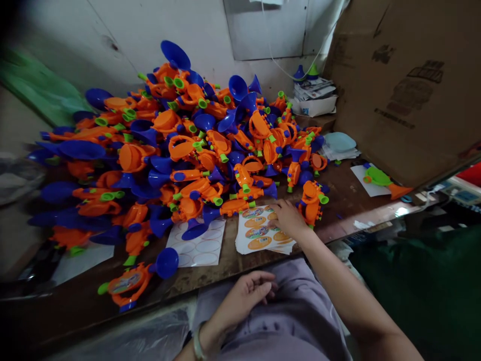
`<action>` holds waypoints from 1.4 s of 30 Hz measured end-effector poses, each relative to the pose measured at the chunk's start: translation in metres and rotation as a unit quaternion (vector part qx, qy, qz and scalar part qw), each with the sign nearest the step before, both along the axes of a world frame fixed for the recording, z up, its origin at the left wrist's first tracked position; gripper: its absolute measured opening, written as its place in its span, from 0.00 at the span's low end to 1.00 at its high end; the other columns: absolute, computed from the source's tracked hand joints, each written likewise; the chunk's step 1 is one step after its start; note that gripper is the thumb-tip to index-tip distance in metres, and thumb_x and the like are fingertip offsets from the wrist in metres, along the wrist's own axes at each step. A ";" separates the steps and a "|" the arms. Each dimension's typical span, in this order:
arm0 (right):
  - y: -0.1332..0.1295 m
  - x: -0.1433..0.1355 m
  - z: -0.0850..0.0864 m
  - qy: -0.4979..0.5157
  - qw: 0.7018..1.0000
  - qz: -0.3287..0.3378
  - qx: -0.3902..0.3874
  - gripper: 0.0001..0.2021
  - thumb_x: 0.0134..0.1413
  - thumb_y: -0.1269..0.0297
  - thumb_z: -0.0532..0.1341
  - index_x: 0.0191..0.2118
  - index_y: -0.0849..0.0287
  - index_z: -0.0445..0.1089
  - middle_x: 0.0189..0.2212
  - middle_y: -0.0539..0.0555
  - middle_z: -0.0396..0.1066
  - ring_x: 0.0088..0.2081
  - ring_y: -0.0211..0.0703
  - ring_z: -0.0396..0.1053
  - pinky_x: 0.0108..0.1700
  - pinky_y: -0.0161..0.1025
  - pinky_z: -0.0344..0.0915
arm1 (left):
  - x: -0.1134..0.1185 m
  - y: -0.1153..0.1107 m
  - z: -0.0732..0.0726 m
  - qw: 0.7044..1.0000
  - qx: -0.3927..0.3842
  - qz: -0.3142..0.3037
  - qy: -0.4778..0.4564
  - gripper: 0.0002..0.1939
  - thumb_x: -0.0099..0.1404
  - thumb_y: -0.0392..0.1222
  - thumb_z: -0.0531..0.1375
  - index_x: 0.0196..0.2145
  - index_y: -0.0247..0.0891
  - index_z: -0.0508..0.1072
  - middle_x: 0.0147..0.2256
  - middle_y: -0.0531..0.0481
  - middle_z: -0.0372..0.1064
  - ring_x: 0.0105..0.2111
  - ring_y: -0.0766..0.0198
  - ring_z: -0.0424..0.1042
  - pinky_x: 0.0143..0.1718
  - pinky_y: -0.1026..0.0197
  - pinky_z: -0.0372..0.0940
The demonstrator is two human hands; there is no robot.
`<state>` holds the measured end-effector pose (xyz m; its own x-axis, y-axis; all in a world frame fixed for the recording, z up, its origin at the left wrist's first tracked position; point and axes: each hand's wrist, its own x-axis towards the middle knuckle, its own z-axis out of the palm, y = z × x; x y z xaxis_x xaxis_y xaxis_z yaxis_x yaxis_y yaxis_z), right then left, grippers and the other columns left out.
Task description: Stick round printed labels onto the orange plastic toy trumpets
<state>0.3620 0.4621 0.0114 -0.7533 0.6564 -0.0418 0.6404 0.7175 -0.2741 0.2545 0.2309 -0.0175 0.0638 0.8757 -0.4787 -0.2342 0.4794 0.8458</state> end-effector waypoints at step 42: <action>-0.100 -0.011 0.035 0.417 0.853 -0.007 -0.315 0.22 0.61 0.68 0.66 0.60 0.50 0.76 0.24 0.44 0.75 0.22 0.37 0.70 0.26 0.32 0.68 | -0.077 -0.003 0.068 0.895 0.222 0.372 0.111 0.21 0.56 0.43 0.76 0.49 0.45 0.86 0.38 0.47 0.85 0.28 0.67 0.77 0.26 0.69 0.72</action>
<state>0.3506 0.3618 0.0465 -0.6859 0.7104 0.1578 0.0410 0.2542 -0.9663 0.1777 0.2275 0.0504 -0.6689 0.7434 -0.0028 -0.1523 -0.1333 0.9793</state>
